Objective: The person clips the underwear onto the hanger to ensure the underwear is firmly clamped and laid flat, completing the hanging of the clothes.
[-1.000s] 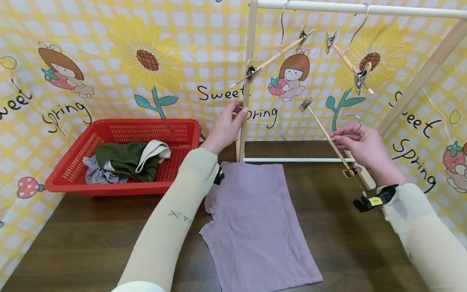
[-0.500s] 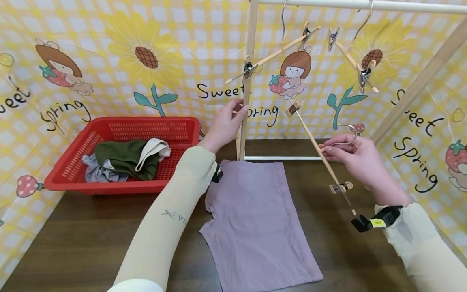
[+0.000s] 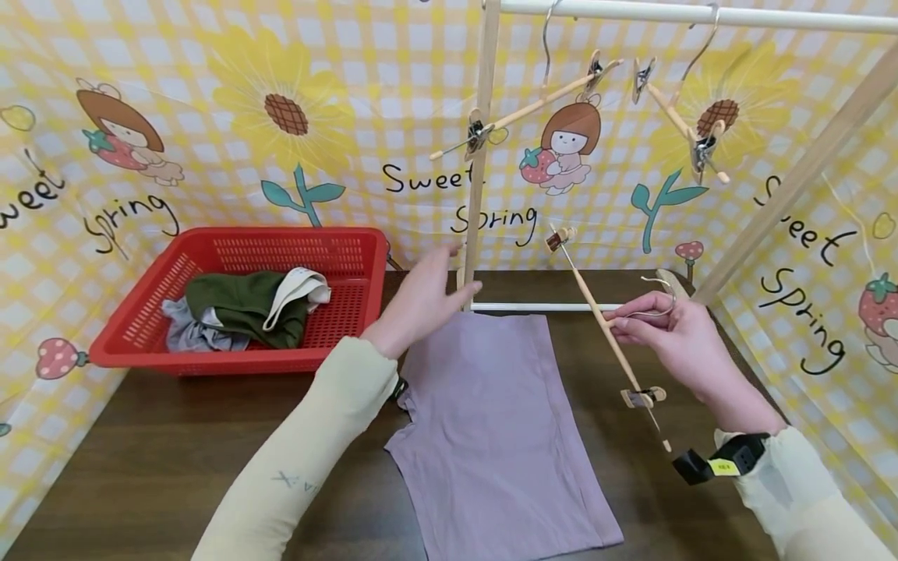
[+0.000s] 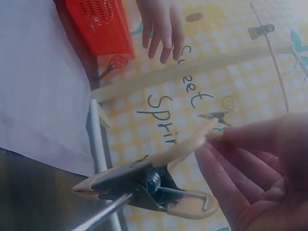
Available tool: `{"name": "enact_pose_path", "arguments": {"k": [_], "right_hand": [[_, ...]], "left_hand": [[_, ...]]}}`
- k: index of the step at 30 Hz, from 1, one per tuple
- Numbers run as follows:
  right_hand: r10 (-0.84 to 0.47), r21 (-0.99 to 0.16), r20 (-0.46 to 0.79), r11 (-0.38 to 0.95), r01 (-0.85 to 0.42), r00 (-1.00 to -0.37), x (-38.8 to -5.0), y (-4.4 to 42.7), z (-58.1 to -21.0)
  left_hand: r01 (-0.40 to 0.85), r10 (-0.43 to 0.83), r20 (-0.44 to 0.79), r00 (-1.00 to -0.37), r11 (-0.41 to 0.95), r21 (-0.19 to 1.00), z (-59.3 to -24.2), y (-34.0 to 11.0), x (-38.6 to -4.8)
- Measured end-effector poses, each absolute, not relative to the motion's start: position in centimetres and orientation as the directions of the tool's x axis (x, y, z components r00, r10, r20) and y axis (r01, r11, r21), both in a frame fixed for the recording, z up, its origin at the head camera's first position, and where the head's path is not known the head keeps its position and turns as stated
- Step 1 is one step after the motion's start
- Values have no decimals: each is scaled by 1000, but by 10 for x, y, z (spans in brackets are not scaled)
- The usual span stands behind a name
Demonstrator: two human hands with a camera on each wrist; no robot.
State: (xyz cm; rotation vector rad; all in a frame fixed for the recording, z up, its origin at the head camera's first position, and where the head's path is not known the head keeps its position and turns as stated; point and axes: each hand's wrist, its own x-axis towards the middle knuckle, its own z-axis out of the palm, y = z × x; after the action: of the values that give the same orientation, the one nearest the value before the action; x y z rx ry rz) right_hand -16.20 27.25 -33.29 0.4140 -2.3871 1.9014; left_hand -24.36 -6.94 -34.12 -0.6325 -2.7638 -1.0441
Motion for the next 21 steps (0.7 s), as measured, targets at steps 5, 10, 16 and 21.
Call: {"name": "enact_pose_path", "arguments": {"k": [5,10,16,21], "right_hand": [[-182,-954,199,187,-233,-963,-158,270,-342],[-203,-961,198,151,-231,-959,-155,268,-352],[-220,-968,177,140,-210,-959,-152,265,-368],[-220,-972,156,140,-189,-963,-148,263,-382]], "left_hand": [[501,462,216,-860,682,534,-360,-67,-221],[593,609,119,-784,677,436,-381,-68,-203],[612,675,-31,-737,686,393,-402,-70,-188],[583,657,-134,-742,731,354,-414,-73,-179]]}}
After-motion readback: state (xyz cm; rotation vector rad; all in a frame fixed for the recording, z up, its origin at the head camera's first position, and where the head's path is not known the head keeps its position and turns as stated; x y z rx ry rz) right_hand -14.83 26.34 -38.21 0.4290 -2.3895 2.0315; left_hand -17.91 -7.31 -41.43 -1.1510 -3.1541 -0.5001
